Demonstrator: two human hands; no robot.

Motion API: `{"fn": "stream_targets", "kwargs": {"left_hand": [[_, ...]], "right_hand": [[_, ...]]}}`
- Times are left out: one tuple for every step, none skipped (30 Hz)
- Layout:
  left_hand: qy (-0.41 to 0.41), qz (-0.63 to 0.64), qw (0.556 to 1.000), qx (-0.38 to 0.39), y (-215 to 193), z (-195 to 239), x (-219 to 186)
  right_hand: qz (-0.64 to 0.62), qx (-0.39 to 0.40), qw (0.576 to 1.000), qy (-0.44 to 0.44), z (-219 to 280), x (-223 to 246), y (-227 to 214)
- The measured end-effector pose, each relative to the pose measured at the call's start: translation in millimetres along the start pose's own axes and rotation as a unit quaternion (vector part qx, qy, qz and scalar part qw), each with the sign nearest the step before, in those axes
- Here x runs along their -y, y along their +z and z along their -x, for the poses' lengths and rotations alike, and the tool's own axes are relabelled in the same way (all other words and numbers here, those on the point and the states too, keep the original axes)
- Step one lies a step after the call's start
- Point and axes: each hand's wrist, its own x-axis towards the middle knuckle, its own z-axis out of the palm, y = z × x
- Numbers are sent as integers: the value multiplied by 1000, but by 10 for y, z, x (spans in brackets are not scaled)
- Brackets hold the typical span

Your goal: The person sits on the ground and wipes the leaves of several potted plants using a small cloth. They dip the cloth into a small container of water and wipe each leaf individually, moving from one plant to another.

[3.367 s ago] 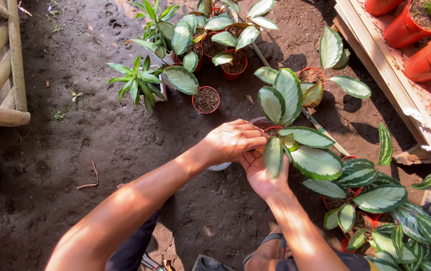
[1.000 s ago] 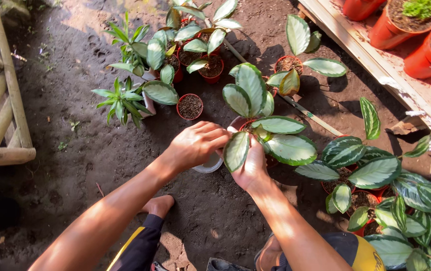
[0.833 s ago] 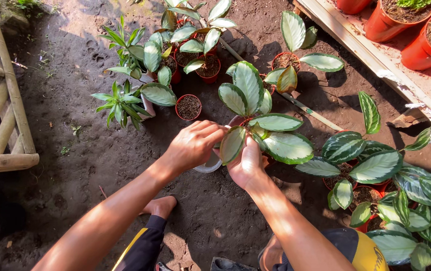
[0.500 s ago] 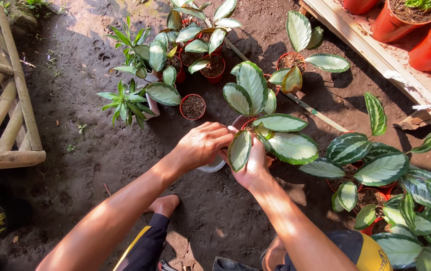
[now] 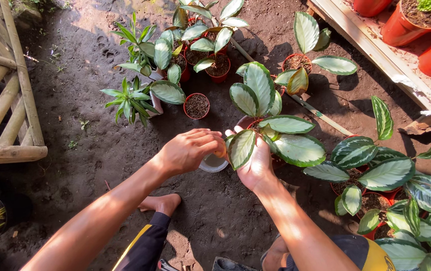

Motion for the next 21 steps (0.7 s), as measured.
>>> {"fn": "stream_targets", "kwargs": {"left_hand": [[-12,11,1000,-1,-18,32,5],[-22,22,999,-1,-35,58,12],[-40,30,999,-9,-50,82,15],[-58,38,997,-17,-61,103,9],[-76,47,996,-25,-66,117,-5],[-86,48,993,-58,-66,108,-13],[-96,48,990,-92,-62,83,-15],[-108,50,985,-124,-43,66,-50],[-87,34,987,-132,-21,36,-76],[-70,18,988,-140,-4,-2,-87],[-52,1,988,-147,25,-45,-114],[-50,8,988,-147,60,-104,-141],[-48,15,988,-147,99,-170,-169],[-44,22,988,-147,142,-242,-187],[-45,26,988,-147,189,-310,-207],[-45,32,988,-145,240,-365,-229],[-45,38,988,-143,272,-393,-230],[-44,35,989,-135,297,-399,-229],[-43,31,990,-128,322,-410,-220],[-41,26,992,-120,329,-408,-196],[-35,25,994,-104,329,-398,-172]], "right_hand": [[19,2,1000,1,3,0,-2],[38,4,999,0,12,6,-1],[57,6,998,0,20,7,5],[55,7,998,2,30,4,7],[54,7,998,4,39,-1,9],[54,8,999,5,36,7,15],[54,-1,998,8,22,14,25],[55,-12,998,13,22,12,17],[55,-22,998,19,29,11,1],[59,-12,998,18,36,-5,-12],[62,-2,998,17,49,-13,-29],[66,11,998,14,48,-6,-31],[71,13,997,11,52,-21,-30],[75,15,997,5,62,-18,-36],[80,17,997,-1,60,-4,-36],[59,19,998,2,60,-1,-39],[38,21,999,4,62,7,-44],[17,21,1000,8,64,8,-52],[29,20,999,8,67,10,-63],[40,20,999,6,69,11,-69],[52,20,998,5,67,15,-72]]}}
